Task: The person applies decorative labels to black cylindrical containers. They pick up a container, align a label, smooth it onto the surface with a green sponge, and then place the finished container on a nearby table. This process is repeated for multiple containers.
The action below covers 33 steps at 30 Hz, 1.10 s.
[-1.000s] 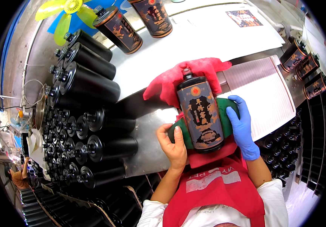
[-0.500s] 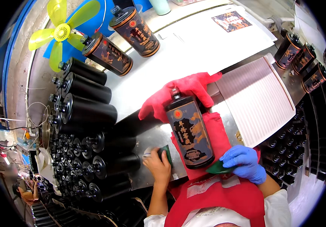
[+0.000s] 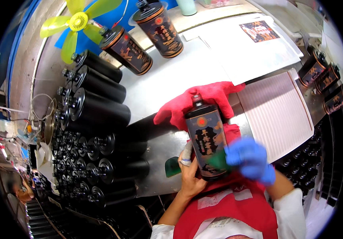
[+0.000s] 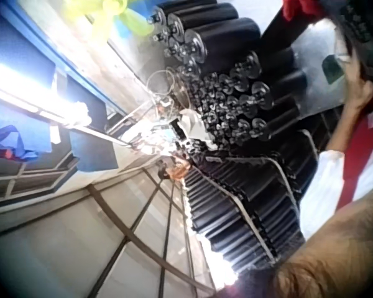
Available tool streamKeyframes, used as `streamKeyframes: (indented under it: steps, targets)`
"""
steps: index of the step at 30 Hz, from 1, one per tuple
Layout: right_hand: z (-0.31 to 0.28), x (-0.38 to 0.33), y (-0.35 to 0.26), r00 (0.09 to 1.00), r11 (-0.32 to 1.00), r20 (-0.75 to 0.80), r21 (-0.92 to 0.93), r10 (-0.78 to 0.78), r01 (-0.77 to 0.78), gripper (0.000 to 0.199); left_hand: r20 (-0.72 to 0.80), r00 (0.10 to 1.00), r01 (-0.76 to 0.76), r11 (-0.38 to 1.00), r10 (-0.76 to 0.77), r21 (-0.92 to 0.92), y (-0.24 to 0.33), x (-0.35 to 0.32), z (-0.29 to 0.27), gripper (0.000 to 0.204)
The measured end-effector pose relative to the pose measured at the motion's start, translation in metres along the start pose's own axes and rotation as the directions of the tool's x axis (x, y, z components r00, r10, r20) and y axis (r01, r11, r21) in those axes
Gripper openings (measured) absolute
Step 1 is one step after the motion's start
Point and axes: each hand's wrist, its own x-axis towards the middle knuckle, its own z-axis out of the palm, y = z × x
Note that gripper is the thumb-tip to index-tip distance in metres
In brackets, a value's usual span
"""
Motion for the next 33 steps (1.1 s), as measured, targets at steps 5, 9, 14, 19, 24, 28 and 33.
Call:
streamKeyframes:
  steps: [5, 9, 14, 19, 24, 28, 33]
  targets:
    - [-0.015, -0.011, -0.037, 0.907, 0.935, 0.242, -0.001, 0.346, -0.356, 0.021, -0.135, 0.990, -0.020, 0.998, 0.029, 0.061, 0.017, -0.004, -0.011, 0.067]
    - [-0.012, 0.080, 0.024, 0.803, 0.804, -0.153, 0.280, 0.576, -0.524, 0.016, -0.229, 0.969, -0.084, 0.995, 0.095, 0.057, 0.026, -0.004, -0.002, 0.065]
    - [0.002, 0.031, 0.003, 0.997, 0.997, 0.019, 0.013, -0.074, 0.073, 0.018, -0.257, 0.959, -0.105, 0.992, 0.120, 0.070, 0.022, -0.010, -0.005, 0.061]
    - [-0.011, -0.022, -0.045, 0.900, 0.928, 0.229, -0.050, 0.371, -0.370, 0.021, -0.346, 0.919, -0.171, 0.982, 0.186, 0.074, 0.022, -0.011, -0.003, 0.062]
    - [-0.012, 0.077, 0.005, 0.945, 0.962, -0.189, -0.018, 0.266, -0.274, 0.015, -0.363, 0.907, -0.180, 0.977, 0.211, 0.117, 0.033, -0.001, 0.001, 0.060]
    - [-0.007, 0.059, -0.003, 0.972, 0.917, 0.113, -0.326, -0.204, 0.230, 0.035, -0.376, 0.910, -0.165, 0.984, 0.175, 0.060, 0.032, -0.004, -0.003, 0.062]
    - [-0.025, -0.011, -0.061, 0.868, 0.973, 0.491, -0.227, 0.071, 0.049, 0.029, -0.454, 0.875, -0.236, 0.967, 0.169, -0.096, 0.019, -0.005, 0.000, 0.069]
